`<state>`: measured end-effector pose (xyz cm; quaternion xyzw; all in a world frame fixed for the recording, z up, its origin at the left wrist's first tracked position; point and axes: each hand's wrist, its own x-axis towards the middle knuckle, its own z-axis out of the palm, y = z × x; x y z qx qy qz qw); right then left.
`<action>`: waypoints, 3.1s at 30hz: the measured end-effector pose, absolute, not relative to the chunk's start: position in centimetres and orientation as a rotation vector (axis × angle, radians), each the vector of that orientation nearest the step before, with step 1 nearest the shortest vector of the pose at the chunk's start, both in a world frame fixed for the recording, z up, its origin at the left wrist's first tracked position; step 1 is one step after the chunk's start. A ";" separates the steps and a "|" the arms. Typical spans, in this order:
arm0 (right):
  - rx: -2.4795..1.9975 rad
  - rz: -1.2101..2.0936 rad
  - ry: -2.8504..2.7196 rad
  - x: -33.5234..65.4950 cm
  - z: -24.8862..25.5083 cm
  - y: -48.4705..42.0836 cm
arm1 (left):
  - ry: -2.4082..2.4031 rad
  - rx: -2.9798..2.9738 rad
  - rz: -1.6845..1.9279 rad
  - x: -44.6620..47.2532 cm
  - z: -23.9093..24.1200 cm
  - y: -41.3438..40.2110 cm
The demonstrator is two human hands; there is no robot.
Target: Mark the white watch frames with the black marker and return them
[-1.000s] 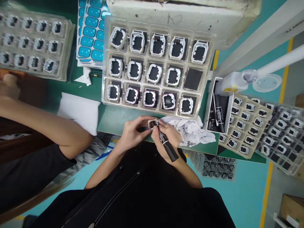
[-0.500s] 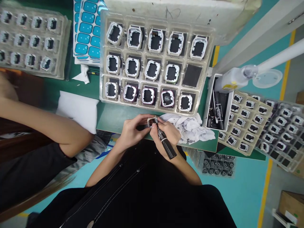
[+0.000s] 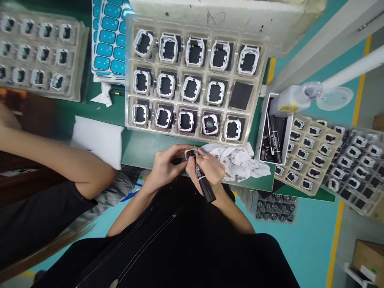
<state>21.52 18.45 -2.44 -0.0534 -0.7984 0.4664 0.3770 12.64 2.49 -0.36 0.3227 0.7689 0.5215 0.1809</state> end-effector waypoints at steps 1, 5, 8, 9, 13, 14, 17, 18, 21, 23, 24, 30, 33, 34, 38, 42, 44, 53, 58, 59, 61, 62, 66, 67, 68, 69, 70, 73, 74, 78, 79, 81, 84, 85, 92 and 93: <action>-0.143 1.201 -2.033 21.5 -2.5 18.4 | 2.178 0.922 1.468 12.6 -0.4 2.5; -0.296 1.266 -2.089 21.8 -1.9 18.4 | 2.199 0.914 1.453 12.7 -0.4 2.5; -0.291 1.262 -2.091 22.0 -1.3 18.6 | 2.182 0.889 1.462 12.7 -0.4 2.5; -0.281 1.253 -2.092 22.0 -1.3 18.7 | 2.179 0.889 1.461 12.7 -0.4 2.5; -0.291 1.254 -2.091 21.9 -1.4 18.8 | 2.192 0.916 1.439 12.6 -0.4 2.4; -0.291 1.255 -2.087 21.9 -1.6 18.8 | 2.194 0.918 1.438 12.5 -0.4 2.4; -0.250 1.279 -2.061 22.0 -1.8 18.8 | 2.157 0.883 1.476 12.5 -0.5 2.4; -0.246 1.305 -2.057 22.1 -1.8 18.7 | 2.129 0.855 1.504 12.6 -0.5 2.4; -0.251 1.371 -2.015 22.4 -1.8 18.7 | 2.010 0.736 1.614 12.7 -0.7 2.5; -0.262 1.410 -1.978 22.5 -1.8 18.6 | 1.927 0.671 1.678 12.7 -0.9 2.5; -0.262 1.435 -1.961 22.5 -1.9 18.6 | 1.897 0.652 1.697 12.7 -0.9 2.4; -0.207 1.556 -1.833 22.5 -2.9 18.4 | 1.851 0.658 1.709 12.3 -0.8 2.3; -0.192 1.591 -1.769 22.6 -3.3 18.2 | 1.848 0.668 1.703 12.2 -0.7 2.3; -0.212 1.612 -1.757 22.7 -3.4 18.2 | 1.848 0.672 1.700 12.2 -0.7 2.4; -0.278 1.683 -1.696 23.0 -3.5 17.9 | 1.854 0.702 1.701 12.2 -0.8 2.5; -0.266 1.642 -1.647 23.1 -3.6 17.9 | 1.829 0.692 1.690 12.0 -0.8 2.6; -0.285 1.630 -1.616 23.0 -3.7 17.9 | 1.827 0.676 1.683 12.0 -0.7 2.6; -0.303 1.662 -1.493 22.9 -4.5 17.6 | 1.868 0.701 1.662 12.3 -1.0 2.0; -0.390 1.625 -1.298 22.8 -5.4 17.5 | 1.903 0.873 1.747 11.8 0.4 2.1; -0.389 1.629 -1.271 22.7 -5.5 17.5 | 1.919 0.924 1.741 11.4 1.3 2.5; -0.377 1.636 -1.253 22.7 -5.6 17.6 | 2.030 1.109 1.639 10.0 3.4 4.1; -0.373 1.629 -1.264 22.6 -5.5 17.6 | 2.118 1.257 1.549 9.1 4.5 5.3; -0.375 1.563 -1.357 22.8 -5.2 17.5 | 2.447 1.753 1.060 4.3 6.3 11.8; -0.382 1.553 -1.375 22.9 -5.0 17.5 | 2.476 1.785 0.961 3.0 5.9 13.5; -0.392 1.545 -1.387 23.0 -4.9 17.4 | 2.488 1.790 0.885 1.7 5.3 15.1; -0.406 1.540 -1.398 23.1 -4.8 17.3 | 2.493 1.794 0.837 0.7 4.5 16.4; -0.415 1.534 -1.405 23.2 -4.7 17.3 | 2.491 1.808 0.803 -0.1 3.8 17.5; -0.423 1.496 -1.416 23.1 -4.4 17.3 | 2.517 1.835 0.824 -0.2 3.1 18.5; -0.419 1.450 -1.424 23.0 -4.3 17.4 | 2.546 1.827 0.893 0.7 3.5 18.0; -0.318 0.984 -1.620 23.2 -3.7 18.8 | 2.543 1.500 1.449 7.8 5.9 12.9; -0.281 0.867 -1.682 23.3 -3.6 19.2 | 2.401 1.321 1.506 9.8 6.1 11.2; -0.215 0.741 -1.806 23.9 -3.3 19.8 | 1.981 0.972 1.508 13.4 5.6 8.1; -0.137 0.662 -1.965 24.6 -2.9 19.9 | 1.782 0.634 1.561 16.5 3.4 4.5; -0.102 0.643 -2.009 24.8 -2.7 19.8 | 1.734 0.572 1.588 16.8 2.7 3.6; -0.210 0.587 -1.912 25.3 -2.6 24.4 | 1.617 0.513 1.654 15.6 0.0 0.5; -0.324 0.548 -1.944 25.2 -2.8 26.0 | 1.664 0.501 1.659 15.5 -0.4 0.2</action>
